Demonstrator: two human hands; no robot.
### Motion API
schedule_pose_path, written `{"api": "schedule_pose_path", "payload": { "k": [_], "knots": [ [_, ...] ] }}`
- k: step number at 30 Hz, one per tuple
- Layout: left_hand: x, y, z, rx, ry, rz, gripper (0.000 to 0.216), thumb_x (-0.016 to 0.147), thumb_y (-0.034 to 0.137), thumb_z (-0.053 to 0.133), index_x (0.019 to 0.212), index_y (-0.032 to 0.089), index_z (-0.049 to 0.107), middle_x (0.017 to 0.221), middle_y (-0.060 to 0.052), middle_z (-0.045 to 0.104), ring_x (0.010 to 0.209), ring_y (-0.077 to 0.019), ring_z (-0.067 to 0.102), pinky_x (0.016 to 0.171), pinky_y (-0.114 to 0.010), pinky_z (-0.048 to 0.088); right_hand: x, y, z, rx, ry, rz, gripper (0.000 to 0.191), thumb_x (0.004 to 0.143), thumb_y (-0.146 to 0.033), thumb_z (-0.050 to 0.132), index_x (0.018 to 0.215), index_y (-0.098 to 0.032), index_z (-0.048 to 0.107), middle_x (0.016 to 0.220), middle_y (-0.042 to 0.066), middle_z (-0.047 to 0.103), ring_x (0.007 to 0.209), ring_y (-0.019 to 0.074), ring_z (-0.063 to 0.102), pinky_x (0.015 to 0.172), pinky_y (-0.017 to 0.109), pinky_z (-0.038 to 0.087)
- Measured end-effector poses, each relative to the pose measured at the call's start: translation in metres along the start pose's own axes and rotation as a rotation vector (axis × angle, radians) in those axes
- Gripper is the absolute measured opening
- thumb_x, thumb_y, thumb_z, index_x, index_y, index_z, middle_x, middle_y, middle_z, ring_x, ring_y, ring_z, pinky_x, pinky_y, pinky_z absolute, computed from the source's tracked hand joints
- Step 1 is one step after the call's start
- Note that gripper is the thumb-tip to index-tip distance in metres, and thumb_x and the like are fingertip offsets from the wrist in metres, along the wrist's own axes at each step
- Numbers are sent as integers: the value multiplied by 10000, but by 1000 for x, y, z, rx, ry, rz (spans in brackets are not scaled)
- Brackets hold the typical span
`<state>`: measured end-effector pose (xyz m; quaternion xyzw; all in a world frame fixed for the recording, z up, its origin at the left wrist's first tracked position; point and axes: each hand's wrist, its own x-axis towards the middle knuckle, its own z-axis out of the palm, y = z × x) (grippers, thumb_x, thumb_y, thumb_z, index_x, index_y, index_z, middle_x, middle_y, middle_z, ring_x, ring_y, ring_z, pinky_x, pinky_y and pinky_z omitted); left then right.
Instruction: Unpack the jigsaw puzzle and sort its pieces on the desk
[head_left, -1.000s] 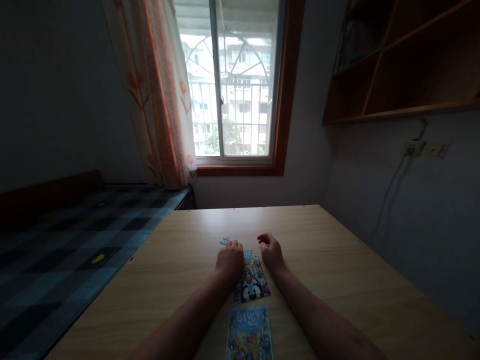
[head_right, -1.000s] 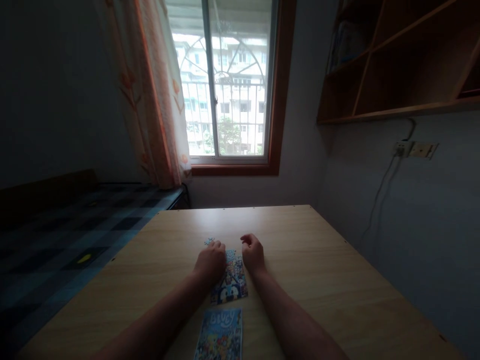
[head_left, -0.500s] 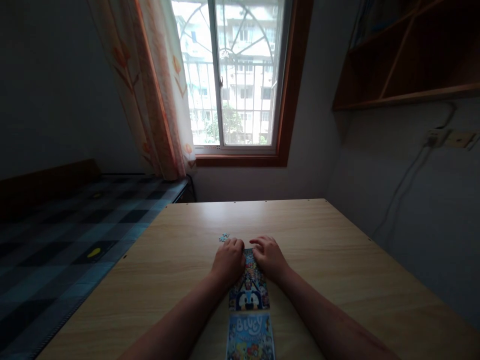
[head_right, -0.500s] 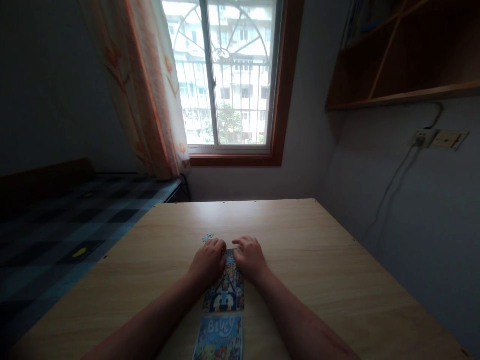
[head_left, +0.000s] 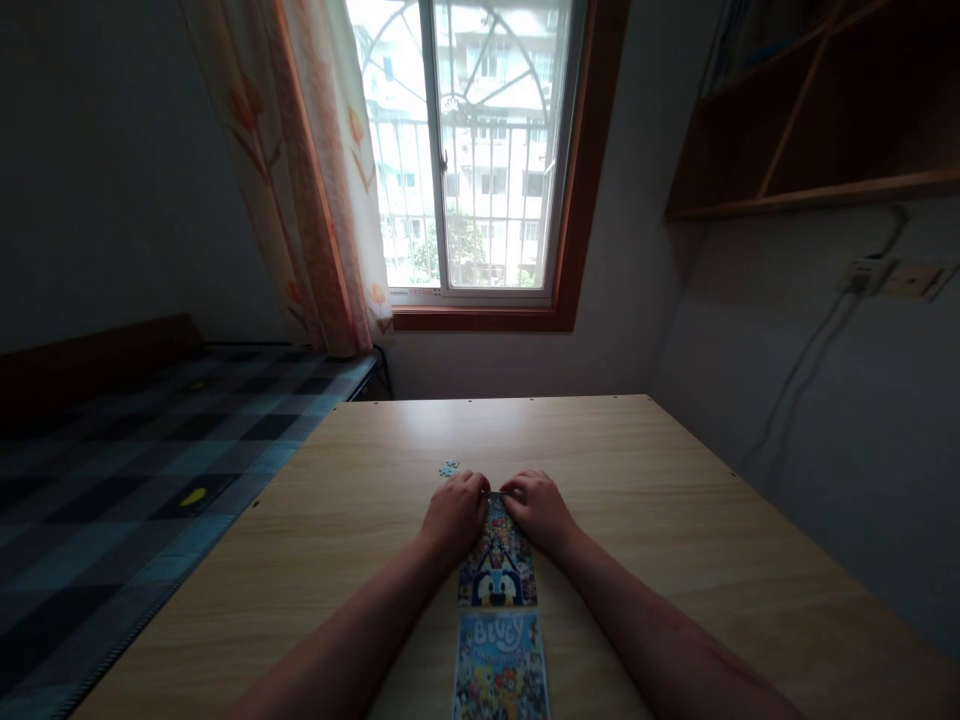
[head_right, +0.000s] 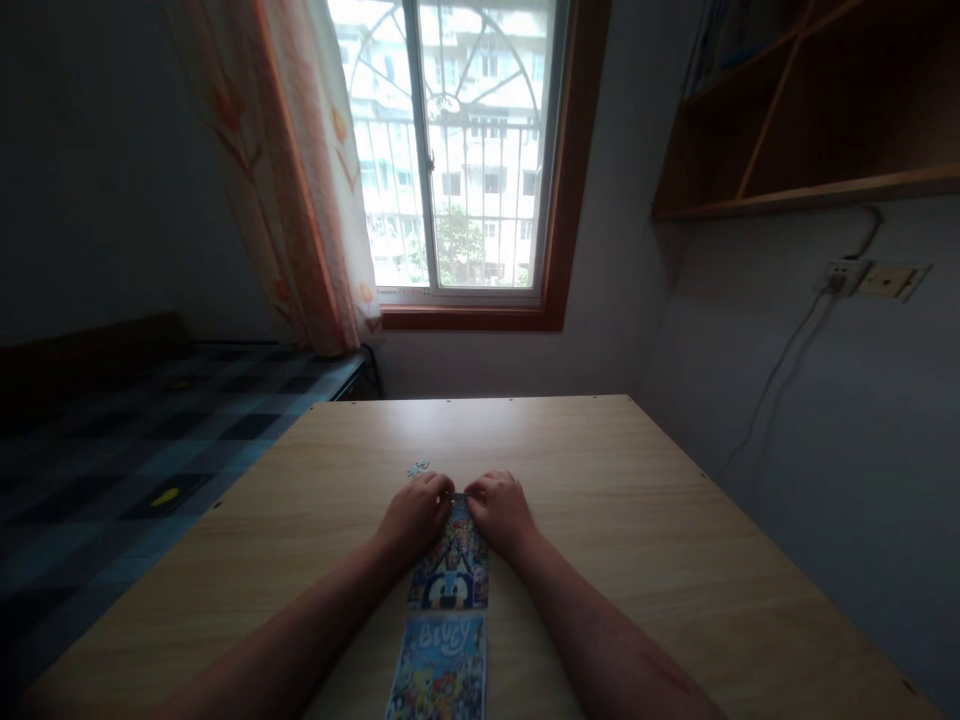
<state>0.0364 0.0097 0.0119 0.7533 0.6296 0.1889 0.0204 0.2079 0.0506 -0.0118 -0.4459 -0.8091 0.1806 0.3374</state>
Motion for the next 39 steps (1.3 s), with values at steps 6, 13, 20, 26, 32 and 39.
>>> {"api": "schedule_pose_path", "payload": {
  "k": [6, 13, 20, 26, 32, 39],
  "knots": [
    [0, -2, 2, -49, 13, 6, 178, 912, 171, 498, 964, 200, 666, 989, -59, 686, 938, -202, 622, 824, -304, 445, -2, -5, -4, -37, -1, 2, 137, 814, -164, 659, 857, -240, 765, 918, 33, 736, 966, 211, 598, 907, 318, 379],
    [1, -6, 6, -91, 24, 29, 244, 903, 166, 487, 1028, 210, 692, 1015, -57, 704, 945, -204, 640, 847, -312, 468, -4, -4, -2, -65, 15, -6, 126, 832, -189, 668, 882, -259, 759, 927, 21, 743, 991, 212, 581, 928, 331, 349],
    [4, -7, 5, -187, 71, -31, 266, 895, 151, 479, 1032, 206, 700, 1051, -61, 722, 989, -199, 642, 926, -327, 475, -4, -4, -2, -85, 13, 0, 121, 830, -188, 676, 866, -270, 757, 910, 11, 742, 976, 205, 575, 922, 323, 341],
    [12, -29, 3, -149, 212, -171, 280, 879, 163, 469, 991, 198, 723, 1036, -59, 732, 1011, -206, 630, 938, -322, 467, -4, -4, -1, -70, 17, -2, 108, 833, -190, 674, 847, -266, 749, 898, 4, 743, 947, 201, 581, 894, 316, 341],
    [18, -49, -5, -49, 211, -355, 335, 890, 238, 474, 1131, 233, 707, 1072, -64, 740, 1028, -243, 637, 933, -373, 458, -3, -3, -1, -72, 7, 14, 113, 823, -190, 675, 858, -269, 747, 912, 3, 746, 968, 206, 575, 901, 323, 340],
    [17, -53, -14, -13, 272, -431, 353, 906, 224, 454, 1177, 222, 679, 1152, -77, 701, 1094, -282, 593, 925, -414, 435, -3, -2, 0, -49, 9, 25, 120, 820, -192, 667, 859, -271, 749, 915, 7, 748, 968, 211, 575, 907, 332, 342]
  ]
}}
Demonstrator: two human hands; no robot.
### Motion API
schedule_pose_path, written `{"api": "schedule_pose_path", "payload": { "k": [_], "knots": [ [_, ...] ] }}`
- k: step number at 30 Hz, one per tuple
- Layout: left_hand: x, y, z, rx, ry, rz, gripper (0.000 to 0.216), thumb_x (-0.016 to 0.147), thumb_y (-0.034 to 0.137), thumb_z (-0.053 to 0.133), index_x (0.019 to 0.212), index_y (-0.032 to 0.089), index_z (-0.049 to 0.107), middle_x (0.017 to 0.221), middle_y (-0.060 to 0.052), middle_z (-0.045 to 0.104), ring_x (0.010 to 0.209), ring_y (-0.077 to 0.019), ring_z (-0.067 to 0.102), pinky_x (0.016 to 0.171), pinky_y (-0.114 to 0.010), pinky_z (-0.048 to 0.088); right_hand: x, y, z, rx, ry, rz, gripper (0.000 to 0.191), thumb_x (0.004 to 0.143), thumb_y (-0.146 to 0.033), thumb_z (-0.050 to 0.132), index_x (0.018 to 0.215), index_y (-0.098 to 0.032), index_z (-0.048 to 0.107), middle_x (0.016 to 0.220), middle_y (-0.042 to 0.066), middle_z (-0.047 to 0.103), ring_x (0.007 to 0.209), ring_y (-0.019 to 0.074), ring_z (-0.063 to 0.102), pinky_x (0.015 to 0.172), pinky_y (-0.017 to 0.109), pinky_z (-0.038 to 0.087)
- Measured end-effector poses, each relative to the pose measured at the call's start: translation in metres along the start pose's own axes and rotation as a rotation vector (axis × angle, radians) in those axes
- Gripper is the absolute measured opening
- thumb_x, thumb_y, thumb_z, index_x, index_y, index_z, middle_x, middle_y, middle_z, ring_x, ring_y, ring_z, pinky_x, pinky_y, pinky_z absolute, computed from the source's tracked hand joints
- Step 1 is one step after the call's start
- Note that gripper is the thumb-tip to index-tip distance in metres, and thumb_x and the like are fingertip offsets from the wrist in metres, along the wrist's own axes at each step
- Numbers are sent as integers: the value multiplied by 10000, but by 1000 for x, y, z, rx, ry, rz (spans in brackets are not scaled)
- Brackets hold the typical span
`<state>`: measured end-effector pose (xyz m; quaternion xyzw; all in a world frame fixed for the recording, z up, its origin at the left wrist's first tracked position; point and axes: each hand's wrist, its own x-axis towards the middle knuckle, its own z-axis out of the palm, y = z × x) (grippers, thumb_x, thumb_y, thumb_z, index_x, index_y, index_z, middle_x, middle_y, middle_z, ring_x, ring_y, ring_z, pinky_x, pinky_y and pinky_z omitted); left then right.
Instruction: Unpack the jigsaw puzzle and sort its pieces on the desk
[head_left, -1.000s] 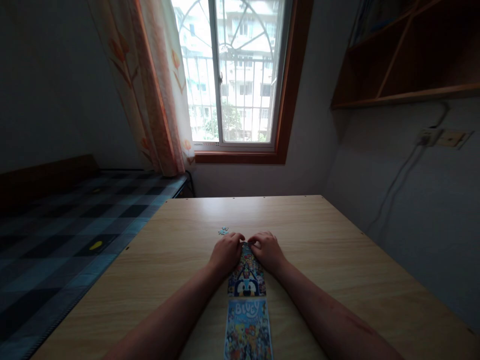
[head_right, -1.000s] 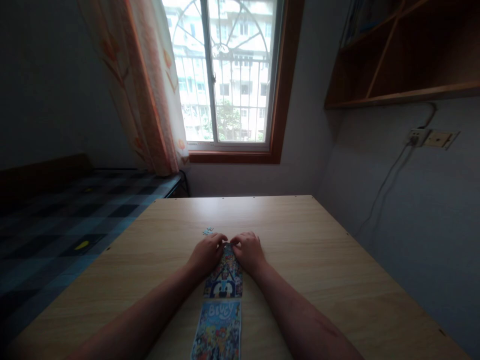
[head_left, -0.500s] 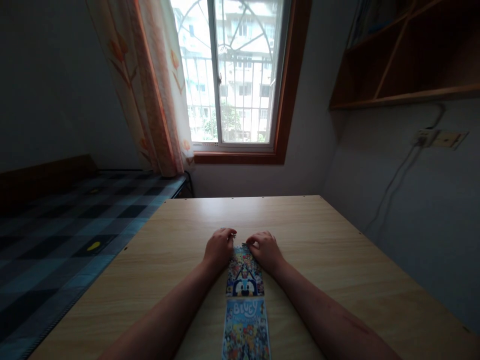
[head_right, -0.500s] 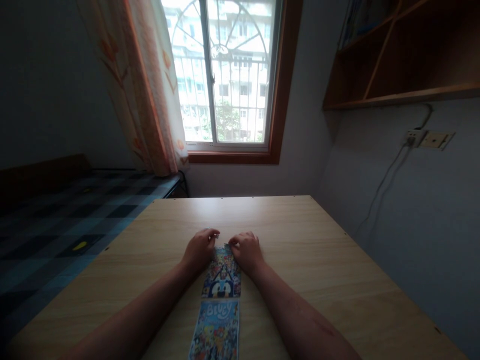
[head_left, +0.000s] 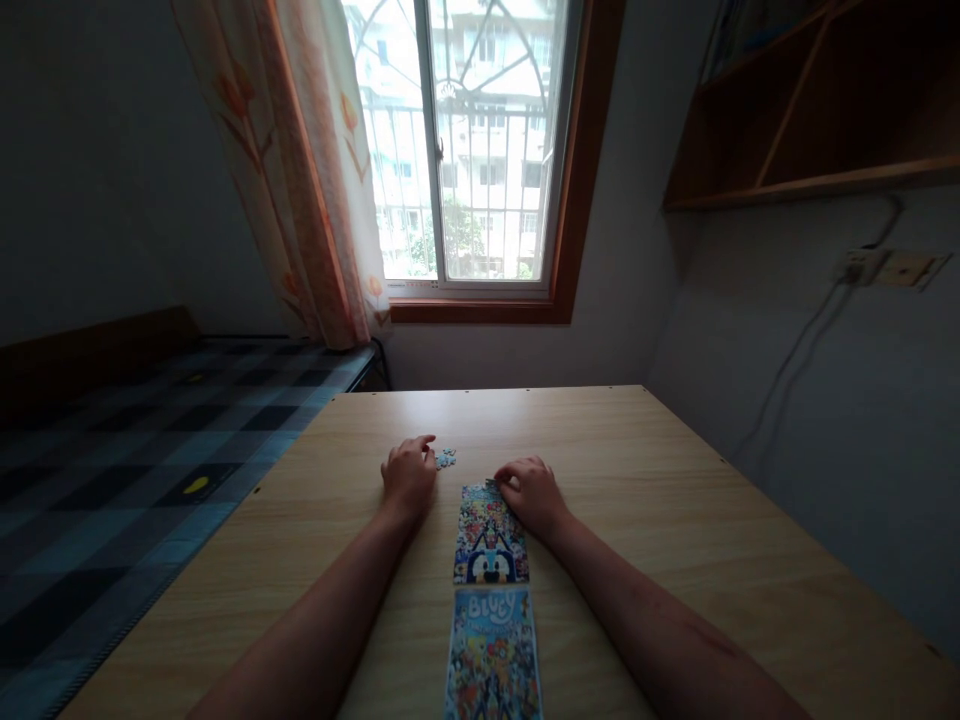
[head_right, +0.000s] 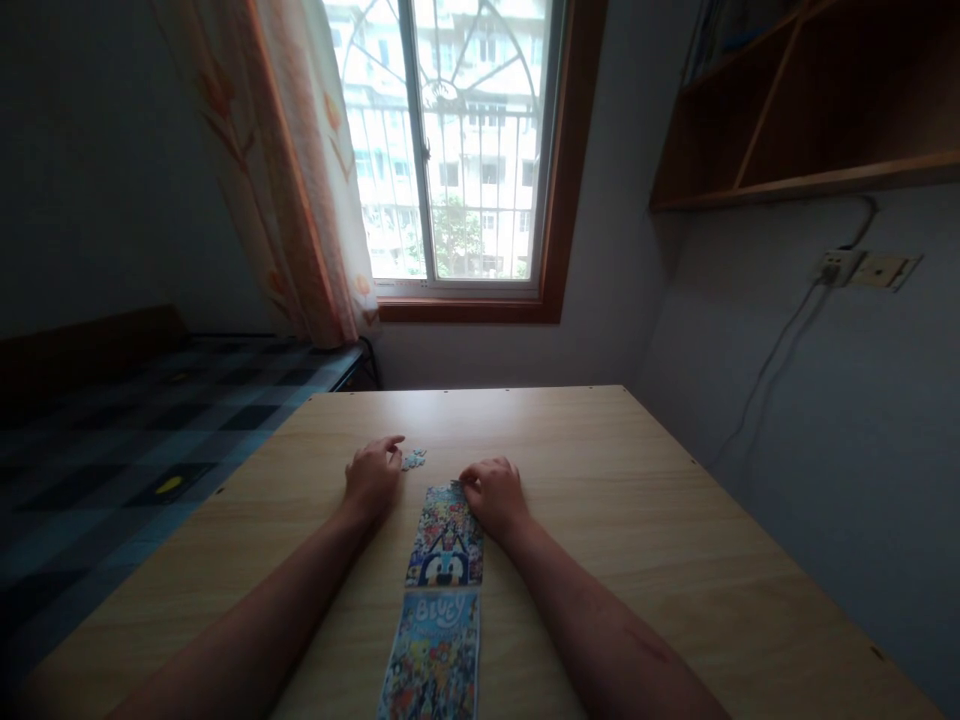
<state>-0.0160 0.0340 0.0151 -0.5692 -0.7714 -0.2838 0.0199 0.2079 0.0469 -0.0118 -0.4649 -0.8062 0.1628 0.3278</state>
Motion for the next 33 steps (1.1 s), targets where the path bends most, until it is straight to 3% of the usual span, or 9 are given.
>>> {"api": "schedule_pose_path", "payload": {
  "k": [4, 8, 12, 19, 33],
  "knots": [
    [-6, 6, 2, -26, 29, 119, 301, 919, 233, 477, 1102, 235, 717, 1112, -68, 698, 1055, -251, 592, 931, -383, 427, 0, -2, -1, 1, -1, 3, 123, 822, -193, 661, 864, -266, 750, 915, 12, 748, 972, 212, 577, 910, 331, 345],
    [-21, 21, 5, -36, -32, 394, 211, 920, 300, 556, 976, 266, 756, 1026, -49, 697, 1019, -234, 582, 939, -382, 407, 0, -3, -3, -5, -1, -3, 126, 823, -189, 656, 859, -266, 749, 908, 12, 745, 973, 213, 578, 925, 334, 338],
    [-29, 28, 7, -91, -111, 519, 152, 897, 321, 626, 919, 280, 771, 974, -33, 694, 970, -216, 579, 908, -370, 409, -1, -3, -3, -15, 8, -12, 125, 829, -188, 658, 861, -267, 750, 912, 12, 740, 982, 210, 574, 928, 332, 333],
    [-25, 25, 14, -127, -148, 576, 110, 862, 260, 673, 818, 246, 772, 921, -42, 694, 904, -211, 576, 872, -369, 424, -1, -1, -2, -23, 13, -28, 102, 835, -211, 670, 863, -259, 755, 900, 23, 740, 968, 217, 572, 920, 337, 341],
    [-24, 26, 17, -155, -166, 535, 114, 856, 238, 665, 803, 225, 764, 911, -46, 692, 902, -213, 586, 874, -375, 428, 0, -2, -1, -27, 29, -1, 48, 821, -226, 696, 809, -243, 739, 870, 26, 737, 950, 219, 587, 906, 342, 355]
  ]
}}
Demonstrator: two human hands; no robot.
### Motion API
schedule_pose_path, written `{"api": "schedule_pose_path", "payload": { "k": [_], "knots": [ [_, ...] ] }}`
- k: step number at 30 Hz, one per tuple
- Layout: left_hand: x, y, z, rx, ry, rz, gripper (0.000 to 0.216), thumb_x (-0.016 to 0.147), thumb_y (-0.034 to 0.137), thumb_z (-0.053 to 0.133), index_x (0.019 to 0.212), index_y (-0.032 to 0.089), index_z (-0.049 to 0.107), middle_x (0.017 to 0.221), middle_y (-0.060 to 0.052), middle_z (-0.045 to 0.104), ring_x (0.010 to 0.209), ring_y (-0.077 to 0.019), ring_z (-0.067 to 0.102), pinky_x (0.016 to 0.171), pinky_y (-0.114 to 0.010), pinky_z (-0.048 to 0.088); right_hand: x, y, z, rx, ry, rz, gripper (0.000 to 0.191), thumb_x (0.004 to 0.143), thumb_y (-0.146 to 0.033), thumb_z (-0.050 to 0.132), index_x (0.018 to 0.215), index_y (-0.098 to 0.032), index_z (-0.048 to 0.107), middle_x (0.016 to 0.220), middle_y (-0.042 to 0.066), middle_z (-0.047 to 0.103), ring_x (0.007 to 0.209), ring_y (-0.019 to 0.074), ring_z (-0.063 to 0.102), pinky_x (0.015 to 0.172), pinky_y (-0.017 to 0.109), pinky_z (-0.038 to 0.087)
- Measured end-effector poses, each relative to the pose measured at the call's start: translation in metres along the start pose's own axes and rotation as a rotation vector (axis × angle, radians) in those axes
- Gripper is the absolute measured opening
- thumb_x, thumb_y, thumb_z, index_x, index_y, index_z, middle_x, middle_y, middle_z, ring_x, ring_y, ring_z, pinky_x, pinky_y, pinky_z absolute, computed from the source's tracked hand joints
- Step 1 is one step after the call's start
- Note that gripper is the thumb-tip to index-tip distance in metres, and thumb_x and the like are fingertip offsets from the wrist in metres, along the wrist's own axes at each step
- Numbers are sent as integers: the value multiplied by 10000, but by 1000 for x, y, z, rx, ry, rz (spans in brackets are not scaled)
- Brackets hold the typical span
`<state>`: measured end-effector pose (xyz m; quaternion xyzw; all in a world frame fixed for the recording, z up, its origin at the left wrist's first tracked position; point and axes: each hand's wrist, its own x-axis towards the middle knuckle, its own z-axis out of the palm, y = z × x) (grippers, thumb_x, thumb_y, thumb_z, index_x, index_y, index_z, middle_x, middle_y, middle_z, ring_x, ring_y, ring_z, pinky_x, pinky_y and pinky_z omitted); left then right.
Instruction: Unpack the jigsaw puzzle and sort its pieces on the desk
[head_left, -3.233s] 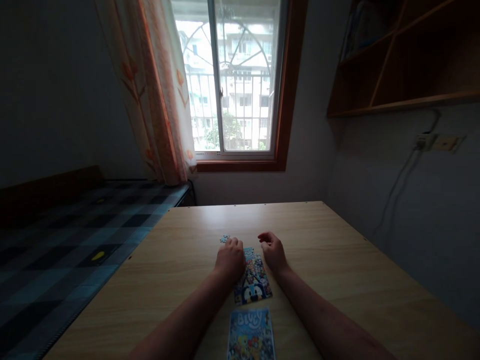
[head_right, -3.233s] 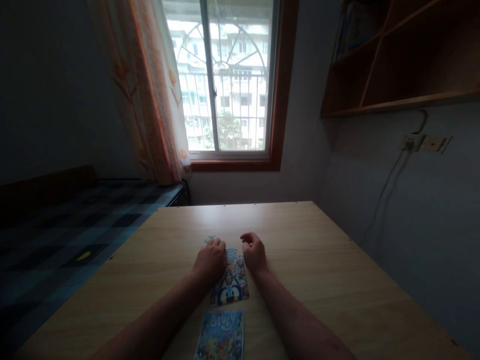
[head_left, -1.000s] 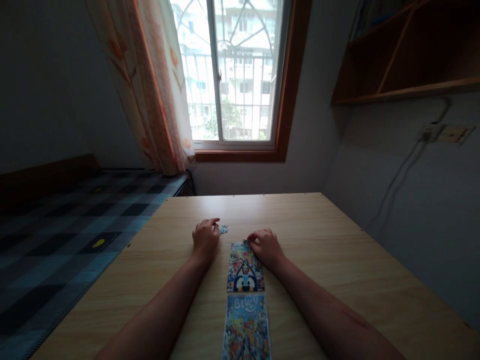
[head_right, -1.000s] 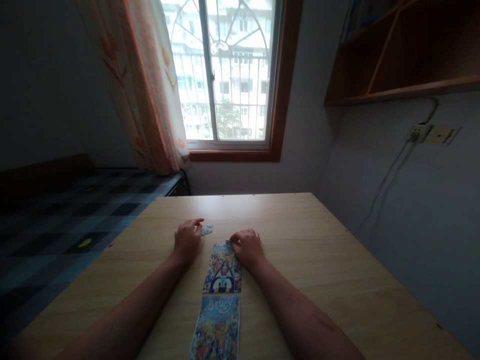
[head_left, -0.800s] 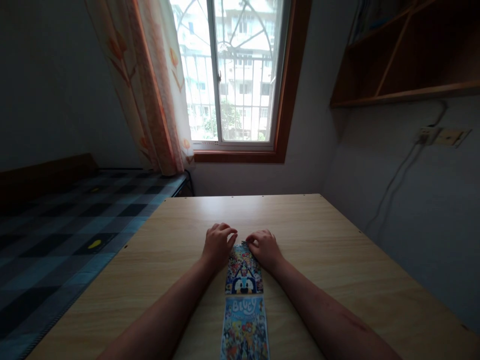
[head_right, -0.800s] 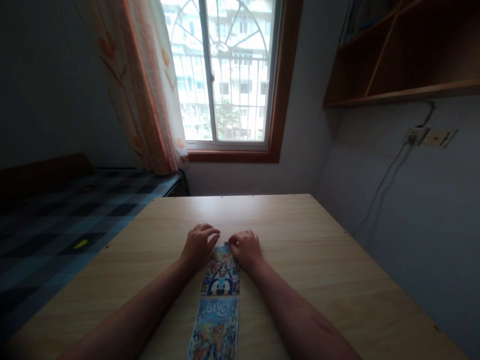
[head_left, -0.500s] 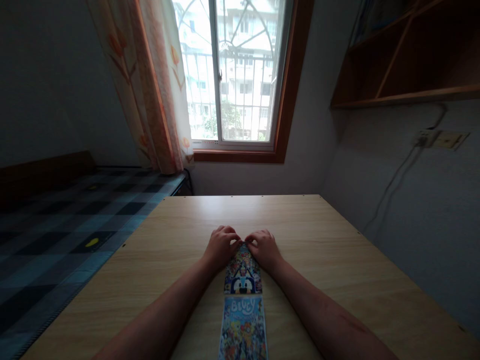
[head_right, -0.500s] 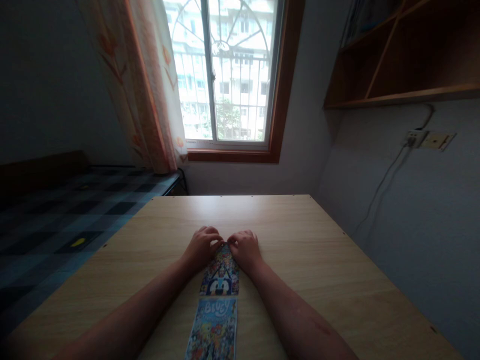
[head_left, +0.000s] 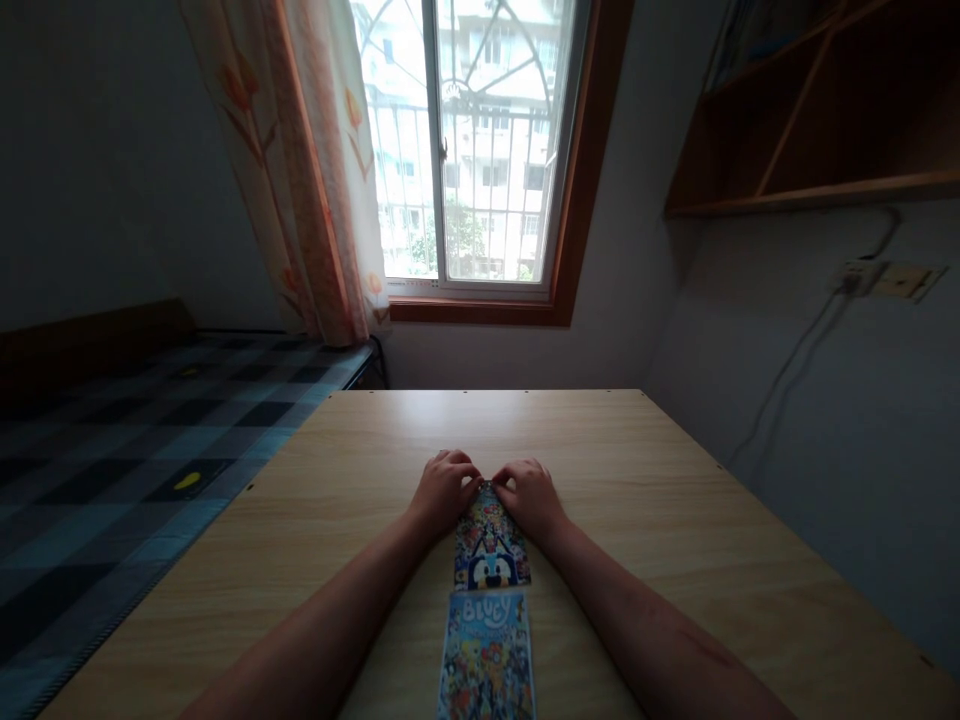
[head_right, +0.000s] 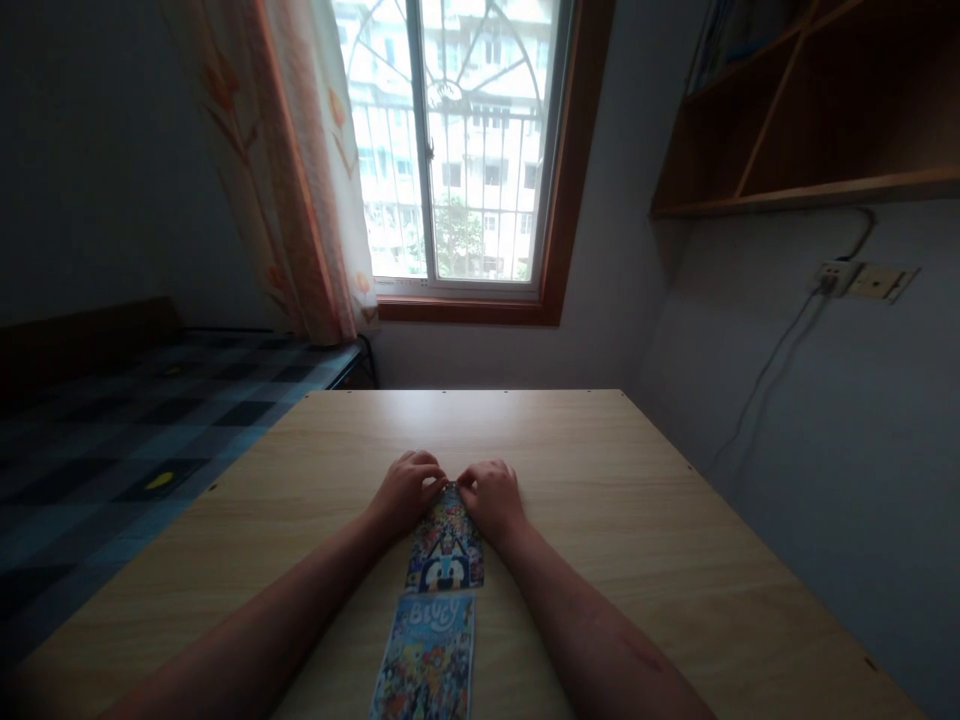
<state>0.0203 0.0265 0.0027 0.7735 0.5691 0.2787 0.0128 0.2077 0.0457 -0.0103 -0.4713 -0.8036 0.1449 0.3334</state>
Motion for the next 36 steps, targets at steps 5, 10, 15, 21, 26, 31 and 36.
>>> {"api": "schedule_pose_path", "payload": {
  "k": [5, 10, 15, 21, 26, 31, 36],
  "knots": [
    [1, 2, -2, -2, -9, -4, 125, 860, 237, 657, 795, 224, 763, 913, -45, 695, 900, -212, 591, 877, -375, 428, 0, -2, -1, 3, -2, 0, 45, 815, -219, 700, 802, -241, 737, 862, 29, 737, 937, 220, 591, 895, 342, 359],
    [1, 4, -5, -2, -18, -16, 138, 859, 248, 650, 784, 223, 764, 917, -51, 696, 900, -218, 593, 883, -384, 432, -1, -3, -3, 3, 6, 6, 49, 823, -223, 693, 810, -243, 736, 870, 24, 740, 930, 214, 596, 882, 334, 362],
    [1, 3, -4, -2, -4, -15, 143, 852, 255, 647, 773, 226, 762, 899, -47, 693, 893, -210, 591, 888, -376, 435, -1, -3, -2, -3, -1, 6, 70, 835, -224, 674, 823, -249, 738, 877, 22, 742, 937, 209, 601, 882, 328, 362],
    [0, 0, -1, -23, 2, -32, 142, 844, 256, 652, 758, 228, 761, 895, -45, 695, 897, -209, 593, 885, -373, 438, -1, -2, -1, -5, -2, 11, 88, 838, -219, 658, 834, -252, 740, 883, 22, 743, 943, 212, 600, 884, 322, 362],
    [1, 0, -1, -23, -10, -41, 153, 847, 262, 639, 752, 227, 755, 899, -45, 696, 904, -211, 594, 914, -382, 434, -1, -2, -2, -18, -11, 13, 85, 840, -225, 660, 838, -250, 740, 882, 14, 741, 940, 204, 601, 895, 318, 359],
    [1, 2, -2, -11, -22, -61, 159, 843, 265, 631, 743, 222, 747, 905, -47, 697, 916, -219, 587, 921, -392, 433, -1, -3, -2, -30, -9, -16, 81, 842, -217, 660, 837, -246, 736, 884, 22, 737, 943, 207, 599, 887, 323, 357],
    [2, 2, -1, -30, -25, -65, 159, 836, 240, 627, 724, 214, 737, 897, -54, 690, 914, -220, 585, 902, -381, 433, -1, -4, -3, -24, -23, -14, 83, 839, -203, 662, 834, -248, 732, 898, 28, 741, 951, 217, 600, 904, 339, 357]
  ]
}}
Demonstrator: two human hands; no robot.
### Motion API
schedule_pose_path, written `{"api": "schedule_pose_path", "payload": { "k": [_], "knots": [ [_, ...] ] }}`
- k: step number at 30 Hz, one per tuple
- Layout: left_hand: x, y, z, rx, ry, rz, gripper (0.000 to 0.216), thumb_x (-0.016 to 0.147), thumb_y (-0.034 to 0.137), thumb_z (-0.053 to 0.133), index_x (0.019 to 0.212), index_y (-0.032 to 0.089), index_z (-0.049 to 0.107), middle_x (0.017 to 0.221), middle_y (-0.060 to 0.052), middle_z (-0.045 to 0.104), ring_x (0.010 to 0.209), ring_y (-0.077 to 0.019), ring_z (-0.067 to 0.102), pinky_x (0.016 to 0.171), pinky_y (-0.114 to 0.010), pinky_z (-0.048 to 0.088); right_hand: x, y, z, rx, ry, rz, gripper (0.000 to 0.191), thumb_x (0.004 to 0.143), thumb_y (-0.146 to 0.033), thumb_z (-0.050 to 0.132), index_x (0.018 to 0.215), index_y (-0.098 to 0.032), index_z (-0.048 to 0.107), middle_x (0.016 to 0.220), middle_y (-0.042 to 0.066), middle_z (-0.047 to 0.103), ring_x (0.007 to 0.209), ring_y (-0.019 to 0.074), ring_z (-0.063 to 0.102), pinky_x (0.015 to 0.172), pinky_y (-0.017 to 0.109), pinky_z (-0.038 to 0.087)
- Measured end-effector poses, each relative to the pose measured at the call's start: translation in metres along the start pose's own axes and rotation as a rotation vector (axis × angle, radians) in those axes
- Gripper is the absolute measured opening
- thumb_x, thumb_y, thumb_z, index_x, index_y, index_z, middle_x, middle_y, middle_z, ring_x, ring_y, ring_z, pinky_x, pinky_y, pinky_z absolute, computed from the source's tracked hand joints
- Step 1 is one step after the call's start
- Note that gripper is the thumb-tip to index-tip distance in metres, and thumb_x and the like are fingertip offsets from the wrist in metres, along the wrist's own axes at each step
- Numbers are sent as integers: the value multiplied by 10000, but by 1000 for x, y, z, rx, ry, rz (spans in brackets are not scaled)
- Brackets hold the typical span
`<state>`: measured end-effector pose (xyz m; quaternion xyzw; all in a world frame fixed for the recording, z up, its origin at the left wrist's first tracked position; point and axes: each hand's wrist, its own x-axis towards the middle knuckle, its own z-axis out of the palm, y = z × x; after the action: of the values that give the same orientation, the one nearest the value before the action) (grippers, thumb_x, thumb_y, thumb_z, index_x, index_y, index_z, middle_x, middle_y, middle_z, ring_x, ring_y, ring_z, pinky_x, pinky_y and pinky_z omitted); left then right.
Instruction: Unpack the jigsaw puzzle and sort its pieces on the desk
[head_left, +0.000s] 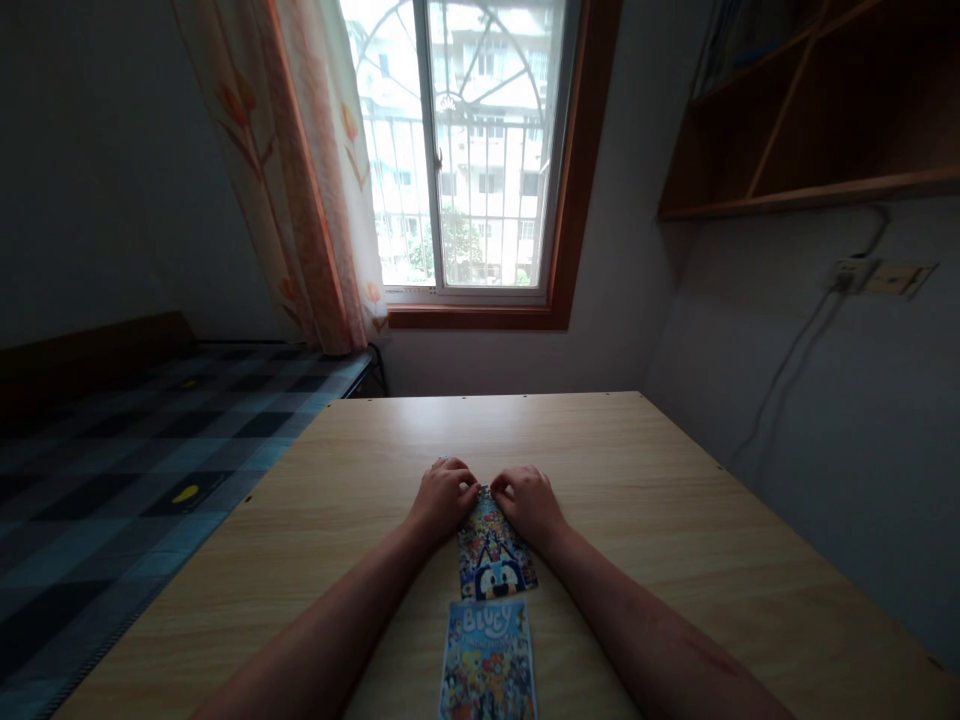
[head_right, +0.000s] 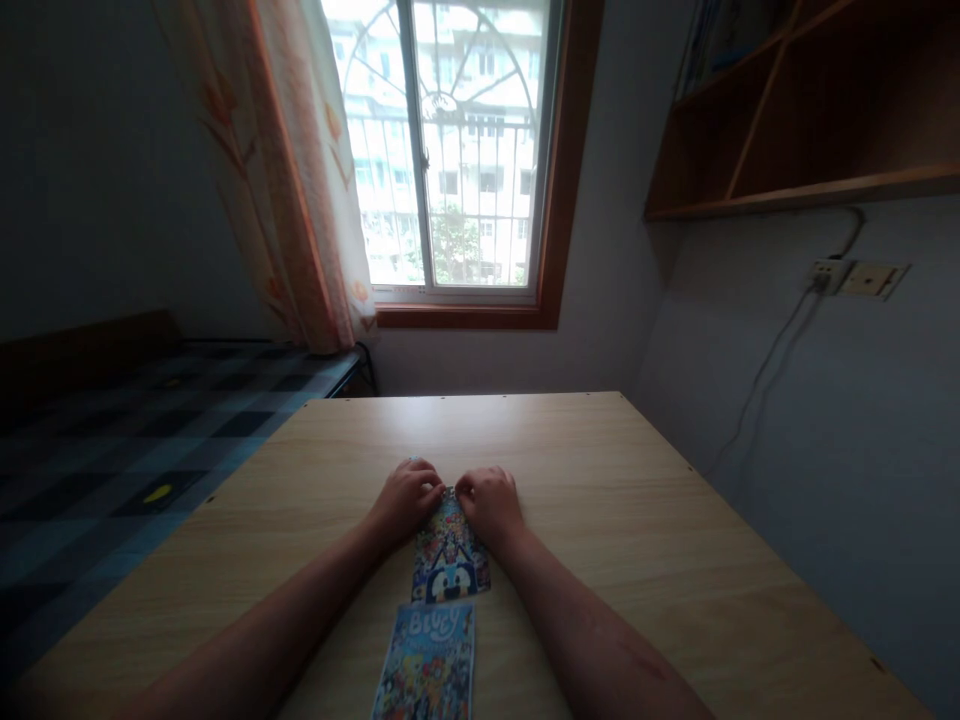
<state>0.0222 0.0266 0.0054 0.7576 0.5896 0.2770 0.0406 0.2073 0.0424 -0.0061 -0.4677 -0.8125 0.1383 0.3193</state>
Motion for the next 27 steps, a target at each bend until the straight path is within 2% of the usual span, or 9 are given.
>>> {"api": "schedule_pose_path", "payload": {
  "k": [20, 27],
  "knots": [
    [4, -4, 3, -31, 15, -39, 166, 803, 232, 623, 685, 204, 736, 871, -61, 694, 888, -221, 592, 859, -364, 447, 0, 3, 3, -43, -8, -64, 91, 881, -196, 642, 868, -247, 716, 899, 25, 722, 959, 210, 587, 907, 332, 355],
    [2, -3, 3, -7, 30, -12, 173, 818, 235, 613, 702, 207, 739, 879, -67, 693, 895, -231, 584, 874, -382, 447, 1, 3, 4, 6, 50, -68, 85, 882, -199, 649, 868, -247, 717, 937, 37, 697, 981, 211, 584, 912, 327, 378]
  ]
}}
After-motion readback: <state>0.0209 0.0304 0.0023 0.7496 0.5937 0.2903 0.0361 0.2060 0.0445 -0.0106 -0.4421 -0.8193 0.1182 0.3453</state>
